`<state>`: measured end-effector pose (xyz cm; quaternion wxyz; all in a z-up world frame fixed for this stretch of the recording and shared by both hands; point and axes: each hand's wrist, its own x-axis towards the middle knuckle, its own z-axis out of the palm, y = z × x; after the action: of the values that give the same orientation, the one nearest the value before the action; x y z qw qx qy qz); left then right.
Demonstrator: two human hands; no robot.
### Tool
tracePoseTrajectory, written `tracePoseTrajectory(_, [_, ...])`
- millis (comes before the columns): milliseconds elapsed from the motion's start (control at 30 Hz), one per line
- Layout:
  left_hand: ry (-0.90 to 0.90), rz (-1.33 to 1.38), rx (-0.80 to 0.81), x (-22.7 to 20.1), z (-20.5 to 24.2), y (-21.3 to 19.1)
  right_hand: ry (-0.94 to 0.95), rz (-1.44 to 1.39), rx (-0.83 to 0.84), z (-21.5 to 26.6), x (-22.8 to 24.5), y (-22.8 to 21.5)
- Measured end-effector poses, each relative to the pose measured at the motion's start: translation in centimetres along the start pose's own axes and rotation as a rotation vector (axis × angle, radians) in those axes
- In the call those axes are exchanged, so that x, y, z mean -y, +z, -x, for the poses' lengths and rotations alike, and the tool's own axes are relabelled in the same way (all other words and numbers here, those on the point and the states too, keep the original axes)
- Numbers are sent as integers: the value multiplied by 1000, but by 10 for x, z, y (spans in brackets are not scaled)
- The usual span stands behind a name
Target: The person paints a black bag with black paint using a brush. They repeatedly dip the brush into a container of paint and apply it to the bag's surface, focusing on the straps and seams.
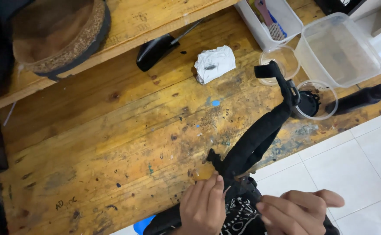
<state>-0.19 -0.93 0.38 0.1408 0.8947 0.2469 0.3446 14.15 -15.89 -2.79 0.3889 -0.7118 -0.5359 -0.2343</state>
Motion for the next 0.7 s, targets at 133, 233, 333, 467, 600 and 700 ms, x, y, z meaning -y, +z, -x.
tracePoseTrajectory(133, [72, -38, -21, -5, -2, -5, 209, 99, 103, 39, 33, 51])
tracePoseTrajectory(233, [85, -15, 35, -7, 7, -5, 307, 117, 69, -25, 47, 7])
tracePoseTrajectory(333, [98, 10, 62, -11, 13, -3, 253, 12, 129, -55, 49, -34])
tracePoseTrajectory(467, [122, -27, 41, -12, 18, -1, 305, 32, 123, -65, 64, -34])
tracePoseTrajectory(600, [123, -16, 49, -10, 27, 6, 362, 103, 141, -14, 11, -9])
tracePoseTrajectory(700, [142, -31, 20, -10, 26, 5, 481, 280, -231, 67, -39, -6])
